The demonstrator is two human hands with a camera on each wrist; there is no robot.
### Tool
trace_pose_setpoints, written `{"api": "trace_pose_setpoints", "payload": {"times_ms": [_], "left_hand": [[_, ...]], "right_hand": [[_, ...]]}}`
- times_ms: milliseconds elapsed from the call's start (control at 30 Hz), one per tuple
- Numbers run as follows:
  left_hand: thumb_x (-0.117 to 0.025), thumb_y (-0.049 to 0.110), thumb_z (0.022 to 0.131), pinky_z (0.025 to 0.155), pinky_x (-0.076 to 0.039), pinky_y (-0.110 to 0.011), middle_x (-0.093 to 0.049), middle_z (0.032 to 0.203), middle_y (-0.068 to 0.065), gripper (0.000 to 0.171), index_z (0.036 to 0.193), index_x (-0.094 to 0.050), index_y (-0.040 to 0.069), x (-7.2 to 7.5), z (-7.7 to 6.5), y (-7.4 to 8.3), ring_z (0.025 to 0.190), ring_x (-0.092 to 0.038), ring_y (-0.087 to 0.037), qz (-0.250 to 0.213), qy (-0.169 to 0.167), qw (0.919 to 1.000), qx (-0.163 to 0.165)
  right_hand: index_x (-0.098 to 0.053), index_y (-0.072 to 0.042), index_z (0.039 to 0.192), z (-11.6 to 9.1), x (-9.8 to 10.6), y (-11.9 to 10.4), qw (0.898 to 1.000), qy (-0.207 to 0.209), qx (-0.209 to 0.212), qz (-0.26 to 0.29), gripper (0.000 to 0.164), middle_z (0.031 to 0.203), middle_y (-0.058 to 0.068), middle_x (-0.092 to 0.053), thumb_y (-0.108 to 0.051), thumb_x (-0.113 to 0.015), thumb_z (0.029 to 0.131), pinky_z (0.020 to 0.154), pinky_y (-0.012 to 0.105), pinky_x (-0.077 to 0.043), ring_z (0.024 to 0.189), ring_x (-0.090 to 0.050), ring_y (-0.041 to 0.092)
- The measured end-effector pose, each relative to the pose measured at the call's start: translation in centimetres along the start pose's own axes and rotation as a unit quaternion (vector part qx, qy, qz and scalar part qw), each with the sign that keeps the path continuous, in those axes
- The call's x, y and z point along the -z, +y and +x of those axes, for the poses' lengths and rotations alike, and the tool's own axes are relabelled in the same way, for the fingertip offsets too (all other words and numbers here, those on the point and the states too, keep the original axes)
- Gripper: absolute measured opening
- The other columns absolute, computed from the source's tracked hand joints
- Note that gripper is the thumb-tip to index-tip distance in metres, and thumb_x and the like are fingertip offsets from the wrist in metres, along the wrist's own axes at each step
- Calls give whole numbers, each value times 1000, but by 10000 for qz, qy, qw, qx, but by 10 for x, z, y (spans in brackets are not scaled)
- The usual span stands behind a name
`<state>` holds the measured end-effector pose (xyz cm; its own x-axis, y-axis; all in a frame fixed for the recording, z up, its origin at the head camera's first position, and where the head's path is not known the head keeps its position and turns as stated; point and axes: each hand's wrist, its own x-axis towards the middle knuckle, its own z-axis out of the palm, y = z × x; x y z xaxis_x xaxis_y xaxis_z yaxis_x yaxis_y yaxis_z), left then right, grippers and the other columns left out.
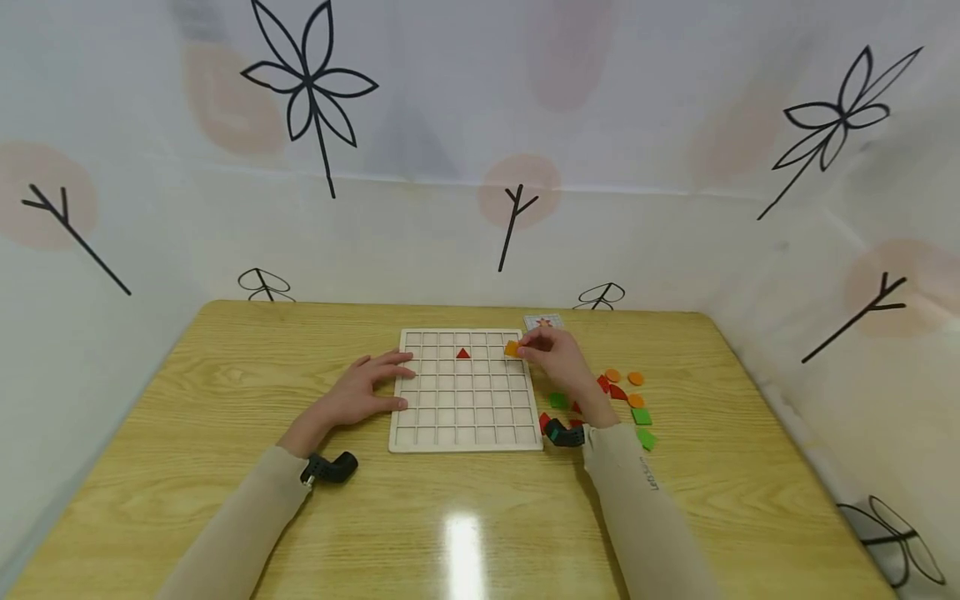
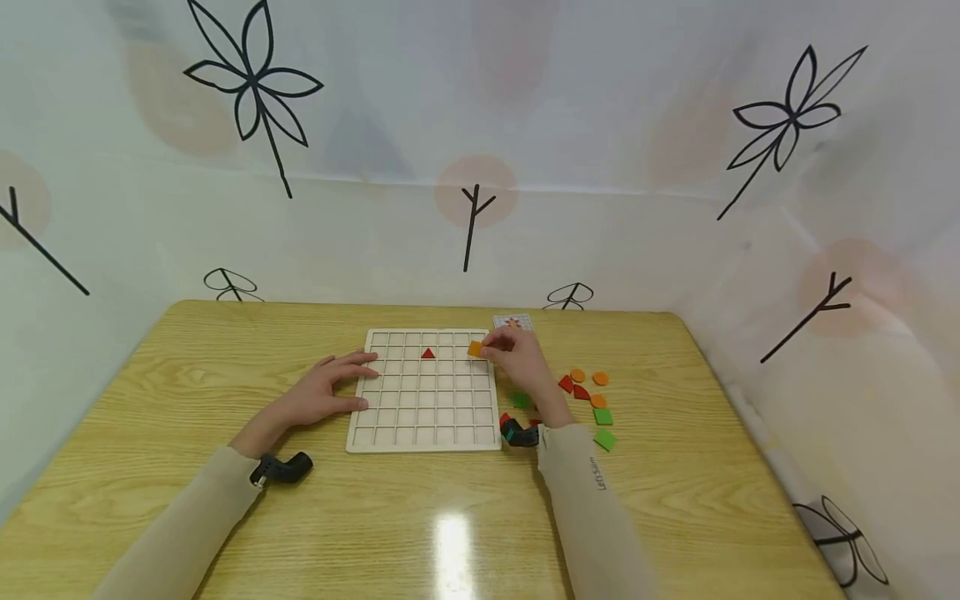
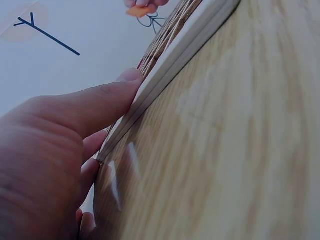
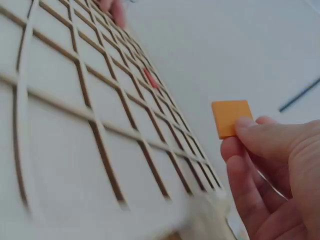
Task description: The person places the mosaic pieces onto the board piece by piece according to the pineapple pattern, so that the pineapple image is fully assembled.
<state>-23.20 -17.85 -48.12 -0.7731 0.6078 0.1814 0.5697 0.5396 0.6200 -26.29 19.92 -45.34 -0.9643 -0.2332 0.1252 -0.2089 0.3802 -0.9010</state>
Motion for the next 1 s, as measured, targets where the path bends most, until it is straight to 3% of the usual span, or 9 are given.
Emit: {"api": "trace_pose_setpoints", "payload": {"times_ms": [233,400,1000], "left_hand": [[-76,31,89,116,-11,-59,-41,155,-8,48,132,-64,12,-1,2,0,147,-27,-30,51,-34,10000,8],[-76,31,89,116,-11,-58,-41,155,-8,49,132,-64,11,0,2,1,147,-27,-30,36,-46,10000,-6],[-76,30,89,116,-10,-59,-41,155,-9,48,132,-65,11,0,-1,2,147,-27,-31,-55,40,10000,24]], "right_hand": [[-71,-5,98,13,-45,-3,9995,-30,129,296,6,98,7,-70,-7,-72,92,75,30,-52,87,-64,22],[-74,-7,96,17,-63,-2,9993,-128,82,343,5,97,5,-71,-7,-73,92,76,31,-53,86,-65,21],[-76,-13,99,14,-71,-7,9971,-369,260,-606,7,97,-3,-72,-13,-71,94,79,34,-51,84,-63,15]]}}
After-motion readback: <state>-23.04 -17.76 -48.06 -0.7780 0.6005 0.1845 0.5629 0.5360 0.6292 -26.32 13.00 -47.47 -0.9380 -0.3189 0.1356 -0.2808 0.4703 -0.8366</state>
